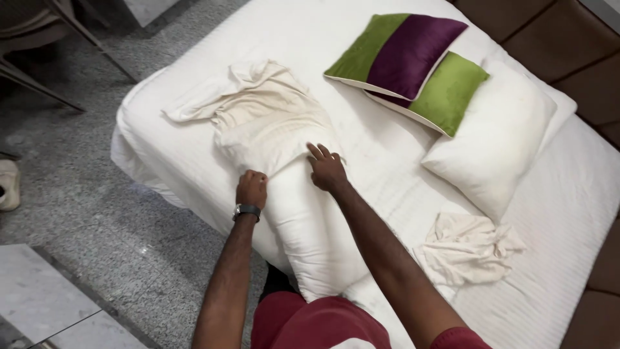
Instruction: The person inserts a white pillow into a two-toned green and purple pillowcase on a bed. They then insert a second white pillow into a plain white pillowcase, adjusting the fabric to fit the pillow.
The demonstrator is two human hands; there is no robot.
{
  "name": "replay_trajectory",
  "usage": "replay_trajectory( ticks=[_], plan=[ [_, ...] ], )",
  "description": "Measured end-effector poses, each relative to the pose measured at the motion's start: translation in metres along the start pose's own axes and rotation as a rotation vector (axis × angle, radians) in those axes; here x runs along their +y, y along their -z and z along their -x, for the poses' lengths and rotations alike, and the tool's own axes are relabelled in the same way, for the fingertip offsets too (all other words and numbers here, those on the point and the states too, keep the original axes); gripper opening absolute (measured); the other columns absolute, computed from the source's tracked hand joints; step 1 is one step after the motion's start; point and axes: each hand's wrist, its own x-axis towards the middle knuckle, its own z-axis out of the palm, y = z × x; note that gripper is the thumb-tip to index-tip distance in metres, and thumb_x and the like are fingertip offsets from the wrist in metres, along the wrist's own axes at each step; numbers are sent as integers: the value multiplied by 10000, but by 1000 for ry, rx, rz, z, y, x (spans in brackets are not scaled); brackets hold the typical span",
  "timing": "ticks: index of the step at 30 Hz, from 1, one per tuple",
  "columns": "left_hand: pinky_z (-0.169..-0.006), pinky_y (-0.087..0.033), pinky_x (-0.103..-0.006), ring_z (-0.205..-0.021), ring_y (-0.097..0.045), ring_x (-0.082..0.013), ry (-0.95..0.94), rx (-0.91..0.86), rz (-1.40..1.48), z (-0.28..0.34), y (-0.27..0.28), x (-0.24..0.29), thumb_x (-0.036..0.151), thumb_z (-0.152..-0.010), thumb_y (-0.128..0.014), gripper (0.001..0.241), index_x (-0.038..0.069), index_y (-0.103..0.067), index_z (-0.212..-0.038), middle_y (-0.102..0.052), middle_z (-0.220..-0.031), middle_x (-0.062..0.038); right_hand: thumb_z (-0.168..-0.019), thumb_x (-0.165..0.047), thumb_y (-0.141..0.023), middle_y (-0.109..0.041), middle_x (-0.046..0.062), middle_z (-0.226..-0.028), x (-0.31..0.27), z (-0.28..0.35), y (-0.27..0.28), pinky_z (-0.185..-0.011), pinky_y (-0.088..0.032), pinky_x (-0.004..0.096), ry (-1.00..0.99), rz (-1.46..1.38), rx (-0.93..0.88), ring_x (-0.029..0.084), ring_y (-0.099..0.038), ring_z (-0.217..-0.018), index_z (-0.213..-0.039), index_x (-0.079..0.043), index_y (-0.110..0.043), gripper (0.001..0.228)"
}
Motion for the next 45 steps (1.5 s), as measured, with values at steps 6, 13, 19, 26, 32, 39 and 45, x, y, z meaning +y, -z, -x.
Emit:
replay_trajectory(
  ticks=[6, 13, 19, 26, 32, 39, 45],
  plan=[
    [-927, -497, -496, -1046, -606, -361, -124, -77, 55, 46, -11, -2, 138, -955, -651, 123, 42, -722, -925, -727, -1016, -143, -970, -35, -525, -698, 156, -1304, 23, 21, -65, -1019, -465, 499, 18, -236, 162, 313, -588, -1288, -1130, -32, -752, 278],
    [-894, -517, -471, -1006, -603, -349, -178, -222, 74, 132, -13, 30, 135, -935, -642, 106, 50, -702, -913, -719, -994, -117, -956, -116, -657, -726, 164, -1163, 26, 129, -45, -965, -530, 446, 27, -332, 264, 351, -662, -1097, -1048, -5, -753, 174],
    [-896, -520, -467, -1055, -610, -336, -194, -265, 29, 139, -27, 23, 120, -917, -638, 97, 68, -686, -983, -699, -1061, -99, -912, -80, -668, -750, 101, -1157, 34, 148, -30, -970, -514, 441, -31, -436, 215, 318, -655, -1134, -1038, -37, -764, 164],
    [-943, -507, -503, -1178, -567, -365, -202, 38, -3, 103, -10, 61, 243, -883, -711, 429, 72, -611, -1263, -580, -1296, -166, -924, -331, -695, -659, 162, -1332, 122, 117, -131, -1079, -469, 420, -442, -596, 141, 324, -599, -1261, -1277, -27, -656, 468],
    [-954, -461, -547, -1253, -509, -342, -109, -4, -215, 90, -40, 68, 292, -851, -761, 475, 116, -601, -1262, -546, -1358, -121, -972, -679, -572, -531, 200, -1485, 111, 107, -119, -1126, -362, 473, -796, -650, -231, 321, -508, -1380, -1495, 5, -458, 869],
    [-934, -444, -543, -1130, -542, -304, -153, 10, -352, 60, -53, 92, 264, -839, -755, 460, 136, -608, -1256, -577, -1261, -88, -907, -512, -697, -760, 99, -1119, 139, 111, -148, -934, -522, 410, -582, -554, -229, 250, -696, -1052, -1211, -107, -679, 507],
    [-944, -463, -489, -1242, -539, -320, -405, 87, -316, 8, -77, 132, 177, -891, -711, 434, 131, -631, -1315, -585, -1337, -101, -971, -360, -675, -744, 96, -896, 55, 138, 9, -813, -562, 413, -453, -572, -65, 276, -717, -822, -1061, -115, -710, 264]
  ],
)
